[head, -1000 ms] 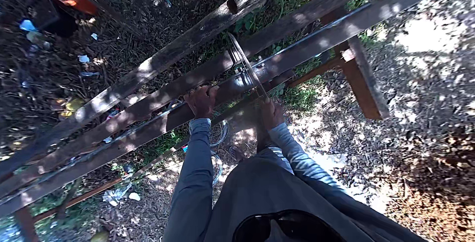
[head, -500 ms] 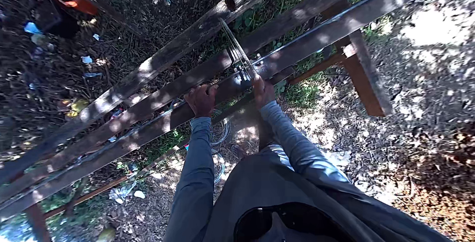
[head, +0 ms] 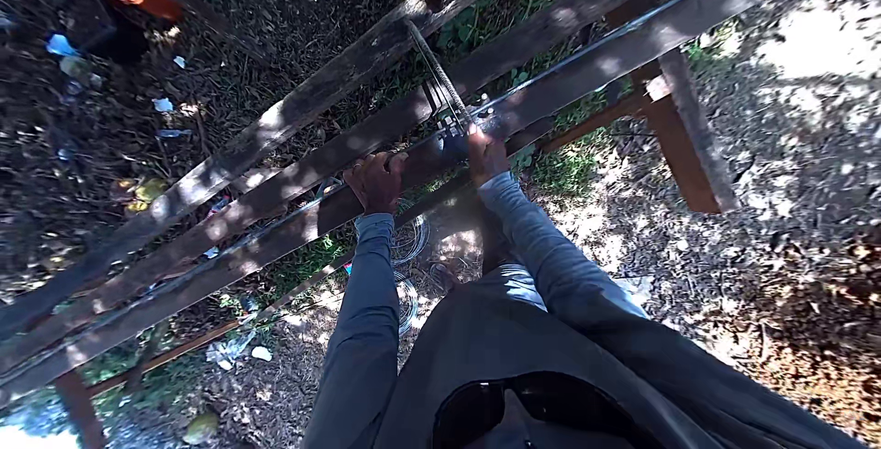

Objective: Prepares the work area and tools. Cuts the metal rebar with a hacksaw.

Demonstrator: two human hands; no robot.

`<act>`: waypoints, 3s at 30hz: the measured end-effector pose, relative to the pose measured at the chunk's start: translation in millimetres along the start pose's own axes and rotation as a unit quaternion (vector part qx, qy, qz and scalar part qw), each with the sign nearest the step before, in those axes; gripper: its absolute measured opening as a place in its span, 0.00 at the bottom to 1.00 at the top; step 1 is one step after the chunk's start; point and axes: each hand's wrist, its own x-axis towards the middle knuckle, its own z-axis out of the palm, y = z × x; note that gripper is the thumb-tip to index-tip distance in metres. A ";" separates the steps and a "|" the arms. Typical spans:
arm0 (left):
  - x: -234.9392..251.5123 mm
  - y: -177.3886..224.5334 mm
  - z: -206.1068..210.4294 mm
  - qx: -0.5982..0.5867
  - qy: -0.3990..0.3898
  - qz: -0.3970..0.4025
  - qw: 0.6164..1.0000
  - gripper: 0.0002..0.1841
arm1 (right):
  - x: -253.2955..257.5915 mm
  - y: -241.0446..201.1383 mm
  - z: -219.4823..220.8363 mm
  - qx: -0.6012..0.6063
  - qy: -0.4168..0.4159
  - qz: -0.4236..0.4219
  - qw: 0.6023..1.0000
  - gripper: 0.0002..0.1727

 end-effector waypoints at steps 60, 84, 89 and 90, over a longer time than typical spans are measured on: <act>3.4 0.6 -3.8 -0.007 -0.005 0.014 1.000 0.31 | -63.1 39.8 -16.3 -0.015 0.003 -0.022 1.000 0.45; 2.6 0.8 -2.6 -0.010 -0.003 0.009 1.000 0.33 | -158.7 73.5 -49.4 -0.004 0.029 0.000 1.000 0.48; 2.0 -1.4 -0.2 -0.001 -0.007 0.003 1.000 0.31 | -37.6 8.5 -8.3 -0.032 0.006 0.025 0.999 0.42; 1.7 -1.2 -0.4 -0.003 -0.005 0.001 1.000 0.31 | -16.5 -0.4 -2.4 -0.023 0.009 0.024 0.999 0.40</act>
